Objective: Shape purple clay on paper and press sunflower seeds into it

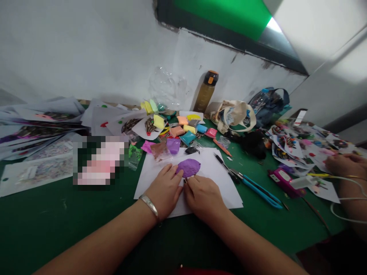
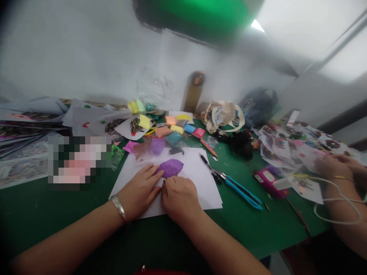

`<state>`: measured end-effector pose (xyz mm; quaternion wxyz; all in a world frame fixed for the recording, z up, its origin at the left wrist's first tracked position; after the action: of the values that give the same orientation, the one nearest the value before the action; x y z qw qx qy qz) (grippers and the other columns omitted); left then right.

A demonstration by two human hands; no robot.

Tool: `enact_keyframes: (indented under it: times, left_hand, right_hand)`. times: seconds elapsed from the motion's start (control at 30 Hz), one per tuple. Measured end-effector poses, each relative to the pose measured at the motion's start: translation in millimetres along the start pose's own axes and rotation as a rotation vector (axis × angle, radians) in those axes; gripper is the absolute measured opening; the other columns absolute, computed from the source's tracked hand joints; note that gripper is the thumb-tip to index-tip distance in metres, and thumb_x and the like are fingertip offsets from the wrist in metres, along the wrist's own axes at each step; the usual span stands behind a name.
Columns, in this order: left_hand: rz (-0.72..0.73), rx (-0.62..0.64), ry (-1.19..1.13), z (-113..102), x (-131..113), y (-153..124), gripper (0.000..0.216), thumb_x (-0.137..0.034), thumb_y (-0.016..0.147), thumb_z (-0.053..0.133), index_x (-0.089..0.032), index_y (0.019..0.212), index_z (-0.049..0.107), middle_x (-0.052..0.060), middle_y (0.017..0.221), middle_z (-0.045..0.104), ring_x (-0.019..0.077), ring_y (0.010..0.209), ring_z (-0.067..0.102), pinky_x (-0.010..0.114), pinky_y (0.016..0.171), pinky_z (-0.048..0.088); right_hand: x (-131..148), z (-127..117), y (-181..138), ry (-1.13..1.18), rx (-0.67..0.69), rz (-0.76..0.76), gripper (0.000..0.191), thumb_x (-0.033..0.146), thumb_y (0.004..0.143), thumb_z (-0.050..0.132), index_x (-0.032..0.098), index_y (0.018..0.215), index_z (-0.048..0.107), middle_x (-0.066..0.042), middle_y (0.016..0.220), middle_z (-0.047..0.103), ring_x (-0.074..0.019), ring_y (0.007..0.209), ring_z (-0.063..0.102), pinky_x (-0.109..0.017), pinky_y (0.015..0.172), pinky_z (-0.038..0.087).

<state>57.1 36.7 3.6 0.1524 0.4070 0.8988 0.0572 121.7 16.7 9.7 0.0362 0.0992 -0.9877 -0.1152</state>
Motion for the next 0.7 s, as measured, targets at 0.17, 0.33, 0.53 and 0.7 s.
enact_keyframes:
  times: [0.17,0.33,0.53,0.7]
  left_hand:
    - [-0.002,0.013,-0.027,-0.4,-0.4,0.1,0.04,-0.017,0.086,0.044,-0.009,0.124,0.054,0.016,0.127,0.06,0.0286,0.125,0.046,0.047,0.108,0.033]
    - [0.001,0.004,-0.06,-1.7,-0.5,0.4,0.041,-0.018,0.086,0.043,-0.009,0.124,0.054,0.015,0.126,0.06,0.0285,0.125,0.046,0.048,0.108,0.032]
    - [0.003,0.015,-0.043,-1.4,-1.7,0.7,0.04,-0.018,0.086,0.042,-0.009,0.123,0.055,0.015,0.125,0.06,0.0293,0.125,0.046,0.049,0.108,0.033]
    - [0.006,0.002,-0.041,-2.4,-2.1,0.5,0.04,-0.018,0.086,0.043,-0.011,0.123,0.056,0.014,0.125,0.061,0.0285,0.125,0.046,0.049,0.107,0.033]
  right_hand:
    - [-1.3,0.8,-1.0,0.017,0.023,0.007,0.022,0.021,0.09,0.046,0.019,0.072,0.058,-0.003,0.07,0.062,-0.017,0.064,0.054,-0.032,0.06,0.026]
    - [-1.9,0.9,-2.6,0.044,0.036,0.015,0.02,0.021,0.089,0.047,0.019,0.073,0.059,-0.003,0.071,0.063,-0.0163,0.065,0.055,-0.031,0.062,0.028]
    - [-3.0,0.2,-2.4,0.047,0.039,0.006,0.02,0.021,0.09,0.046,0.02,0.074,0.059,-0.002,0.072,0.063,-0.0163,0.066,0.055,-0.031,0.063,0.028]
    - [-3.4,-0.8,-1.6,0.052,0.035,0.015,0.02,0.021,0.089,0.047,0.019,0.073,0.059,-0.002,0.071,0.062,-0.016,0.065,0.055,-0.031,0.062,0.028]
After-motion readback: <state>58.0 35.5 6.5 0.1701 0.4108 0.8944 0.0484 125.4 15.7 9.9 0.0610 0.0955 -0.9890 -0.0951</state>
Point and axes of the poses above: each hand's wrist, its own y-axis towards the middle knuckle, its own z-axis out of the palm, x = y × z, the point moved 10 cm from there along y, towards the middle knuckle
